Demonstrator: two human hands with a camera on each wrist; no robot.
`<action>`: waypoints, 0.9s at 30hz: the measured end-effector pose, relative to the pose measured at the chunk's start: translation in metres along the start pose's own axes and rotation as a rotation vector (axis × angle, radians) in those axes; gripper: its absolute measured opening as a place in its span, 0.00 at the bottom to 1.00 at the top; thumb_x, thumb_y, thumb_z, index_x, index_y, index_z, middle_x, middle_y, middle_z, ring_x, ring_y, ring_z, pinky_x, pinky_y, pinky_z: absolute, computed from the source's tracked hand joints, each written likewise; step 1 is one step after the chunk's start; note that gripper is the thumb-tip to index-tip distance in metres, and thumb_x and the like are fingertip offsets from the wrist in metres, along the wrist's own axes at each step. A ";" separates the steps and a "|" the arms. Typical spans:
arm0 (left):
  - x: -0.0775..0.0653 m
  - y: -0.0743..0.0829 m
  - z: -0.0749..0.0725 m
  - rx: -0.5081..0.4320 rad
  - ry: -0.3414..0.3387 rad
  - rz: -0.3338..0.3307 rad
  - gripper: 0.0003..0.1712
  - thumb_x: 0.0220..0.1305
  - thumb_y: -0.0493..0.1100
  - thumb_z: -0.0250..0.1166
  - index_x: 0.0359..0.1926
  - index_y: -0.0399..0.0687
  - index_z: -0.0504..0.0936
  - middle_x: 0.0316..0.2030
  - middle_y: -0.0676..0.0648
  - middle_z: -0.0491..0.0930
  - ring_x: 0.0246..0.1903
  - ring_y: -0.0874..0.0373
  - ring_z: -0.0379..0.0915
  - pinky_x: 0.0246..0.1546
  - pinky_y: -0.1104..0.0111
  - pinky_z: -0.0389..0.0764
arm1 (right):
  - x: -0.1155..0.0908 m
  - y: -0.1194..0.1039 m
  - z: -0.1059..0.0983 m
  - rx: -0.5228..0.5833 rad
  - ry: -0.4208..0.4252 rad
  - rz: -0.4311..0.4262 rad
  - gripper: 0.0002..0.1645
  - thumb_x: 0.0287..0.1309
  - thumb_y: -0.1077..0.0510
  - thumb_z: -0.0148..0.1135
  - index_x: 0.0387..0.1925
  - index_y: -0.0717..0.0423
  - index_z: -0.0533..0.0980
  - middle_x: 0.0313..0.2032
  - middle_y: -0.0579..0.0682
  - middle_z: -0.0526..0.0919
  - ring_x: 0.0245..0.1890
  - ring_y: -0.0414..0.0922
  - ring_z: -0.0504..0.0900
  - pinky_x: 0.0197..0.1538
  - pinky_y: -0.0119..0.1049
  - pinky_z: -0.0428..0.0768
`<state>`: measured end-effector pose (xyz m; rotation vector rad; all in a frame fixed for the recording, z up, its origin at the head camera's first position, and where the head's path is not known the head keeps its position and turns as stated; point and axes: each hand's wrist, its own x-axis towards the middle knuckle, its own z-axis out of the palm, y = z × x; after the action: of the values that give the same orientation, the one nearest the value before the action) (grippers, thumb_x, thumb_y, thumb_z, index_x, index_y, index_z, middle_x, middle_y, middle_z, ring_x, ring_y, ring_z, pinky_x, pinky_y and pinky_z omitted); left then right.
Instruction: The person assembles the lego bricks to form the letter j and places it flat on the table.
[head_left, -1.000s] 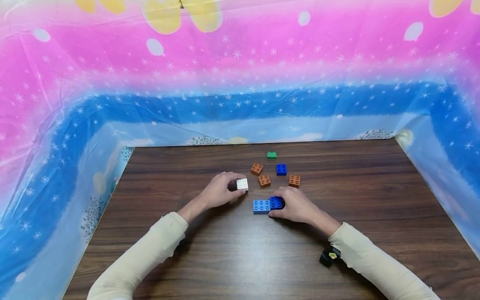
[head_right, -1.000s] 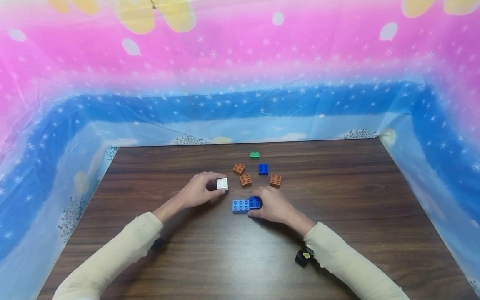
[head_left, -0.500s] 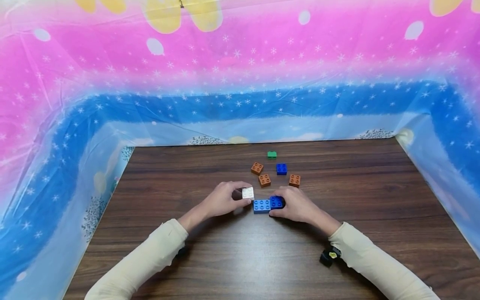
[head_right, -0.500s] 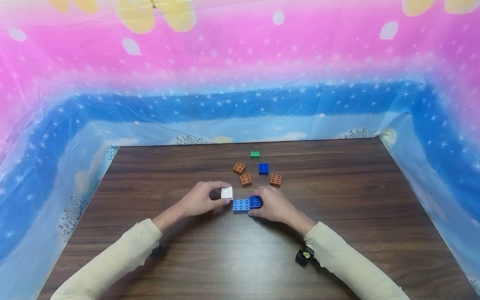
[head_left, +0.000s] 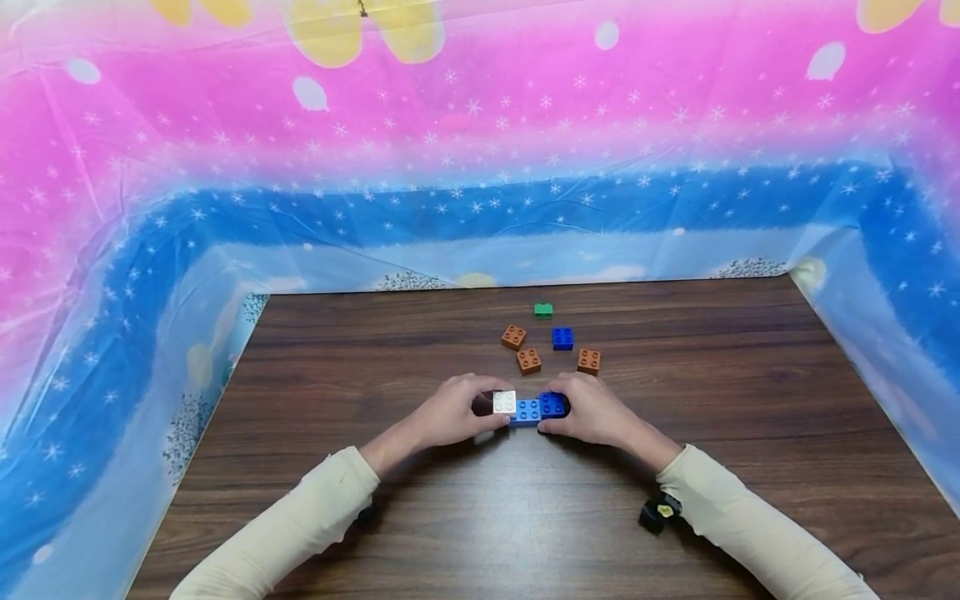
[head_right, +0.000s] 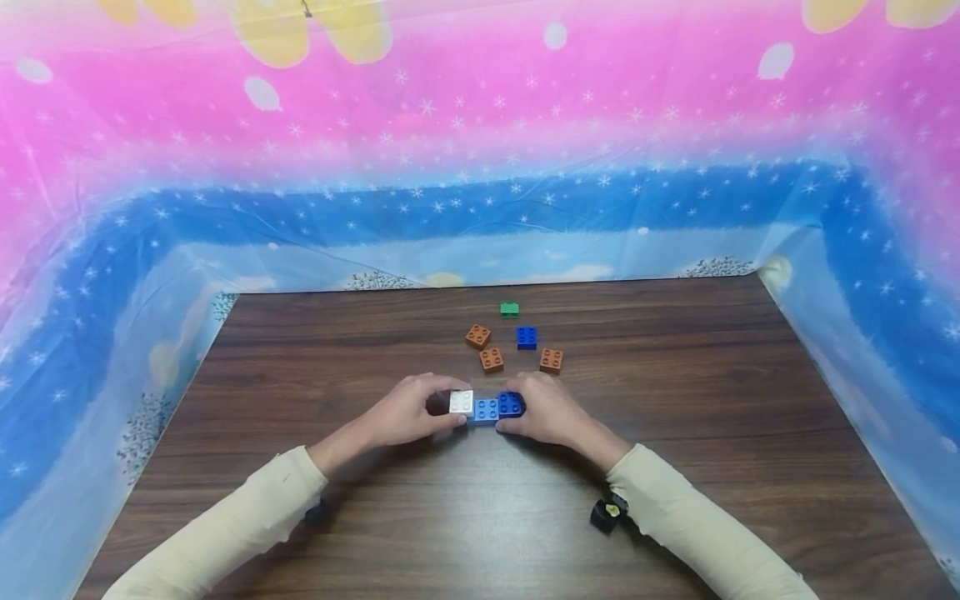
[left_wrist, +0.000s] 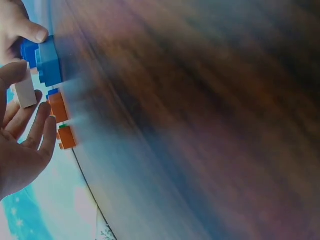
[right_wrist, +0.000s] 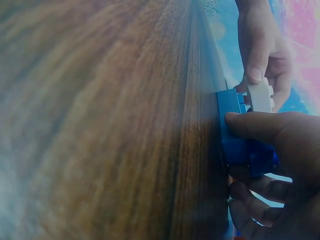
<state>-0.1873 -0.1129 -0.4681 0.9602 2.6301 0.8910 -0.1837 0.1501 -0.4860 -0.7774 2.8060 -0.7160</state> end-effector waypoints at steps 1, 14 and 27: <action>0.000 0.000 0.001 0.005 0.000 0.002 0.26 0.66 0.51 0.71 0.63 0.50 0.81 0.51 0.53 0.85 0.46 0.61 0.77 0.50 0.61 0.77 | 0.000 0.000 0.000 0.001 0.000 0.001 0.27 0.53 0.44 0.79 0.51 0.53 0.84 0.42 0.43 0.84 0.42 0.40 0.80 0.47 0.43 0.79; -0.002 -0.002 0.005 0.045 -0.001 0.021 0.28 0.66 0.54 0.71 0.63 0.49 0.81 0.58 0.49 0.83 0.54 0.55 0.78 0.58 0.55 0.75 | 0.000 -0.001 0.000 -0.001 -0.003 0.012 0.28 0.53 0.44 0.78 0.52 0.53 0.84 0.44 0.45 0.85 0.44 0.42 0.81 0.49 0.45 0.79; 0.000 0.001 0.003 0.082 0.011 0.018 0.27 0.64 0.52 0.73 0.61 0.49 0.83 0.45 0.53 0.85 0.40 0.62 0.76 0.45 0.63 0.76 | 0.000 -0.001 -0.001 0.006 0.004 -0.007 0.28 0.53 0.44 0.78 0.51 0.53 0.84 0.43 0.45 0.85 0.43 0.41 0.81 0.47 0.43 0.79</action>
<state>-0.1858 -0.1107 -0.4695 1.0024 2.6902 0.7994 -0.1840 0.1499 -0.4849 -0.7859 2.8044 -0.7278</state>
